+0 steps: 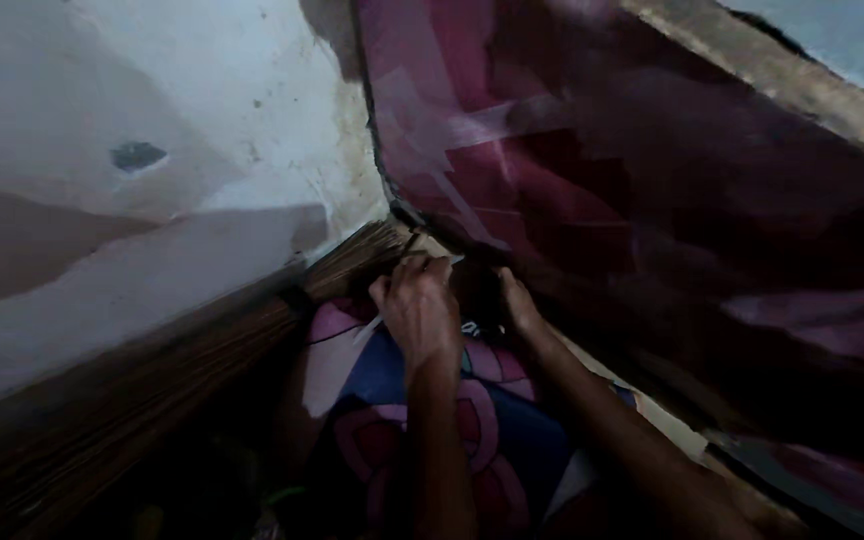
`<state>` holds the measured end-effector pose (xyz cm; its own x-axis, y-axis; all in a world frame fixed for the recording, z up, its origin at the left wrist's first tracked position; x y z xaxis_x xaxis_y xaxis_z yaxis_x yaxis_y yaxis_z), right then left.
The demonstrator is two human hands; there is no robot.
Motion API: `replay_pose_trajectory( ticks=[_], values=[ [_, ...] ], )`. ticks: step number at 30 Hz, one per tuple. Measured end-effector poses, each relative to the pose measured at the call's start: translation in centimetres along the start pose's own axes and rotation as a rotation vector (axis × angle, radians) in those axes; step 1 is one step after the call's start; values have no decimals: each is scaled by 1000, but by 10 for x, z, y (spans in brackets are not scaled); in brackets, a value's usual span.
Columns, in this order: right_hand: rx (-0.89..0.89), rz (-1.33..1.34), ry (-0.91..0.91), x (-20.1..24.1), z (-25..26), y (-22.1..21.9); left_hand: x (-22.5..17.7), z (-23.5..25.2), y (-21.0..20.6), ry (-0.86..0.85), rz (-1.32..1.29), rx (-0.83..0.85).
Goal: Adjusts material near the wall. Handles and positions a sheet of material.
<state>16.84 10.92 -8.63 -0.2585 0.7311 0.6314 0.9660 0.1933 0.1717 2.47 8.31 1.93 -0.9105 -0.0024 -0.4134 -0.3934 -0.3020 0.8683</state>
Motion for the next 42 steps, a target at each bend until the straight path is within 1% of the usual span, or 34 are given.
replay_pose_trajectory(
  ticks=[2,3,6,9,13,17,23,35,42],
  values=[
    [-1,175,-44,-9,-4,4,-9,0,-5,-19,-39,67],
    [-1,210,-57,-10,-4,3,-13,0,-7,-26,-52,98],
    [-22,162,-72,-10,-1,-1,-16,1,-13,-40,-38,100],
    [-62,216,-118,-13,2,0,-13,1,-18,-36,-11,74],
    [-57,214,-153,-15,4,0,-13,1,-18,-54,-22,76],
    [-44,102,-78,-9,7,0,-16,2,-18,-45,-79,102],
    [-47,118,-36,-8,10,0,-17,2,-17,-56,-54,60],
    [-37,214,-62,-10,7,-3,-17,2,-16,-87,-77,66],
    [-4,224,-19,-13,13,-5,-16,2,-17,-79,-85,87]
  ],
)
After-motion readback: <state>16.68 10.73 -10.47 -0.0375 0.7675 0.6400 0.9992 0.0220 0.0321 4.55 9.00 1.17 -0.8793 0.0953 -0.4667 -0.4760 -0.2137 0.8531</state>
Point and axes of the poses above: each hand's wrist, its own z-axis towards the middle knuckle, its own y-axis out of the back of the hand, x = y × z, the point moved 8 cm from there along z, towards the middle knuckle, and after that the axes turned 13 degrees about -y, right-handed, at the moved point
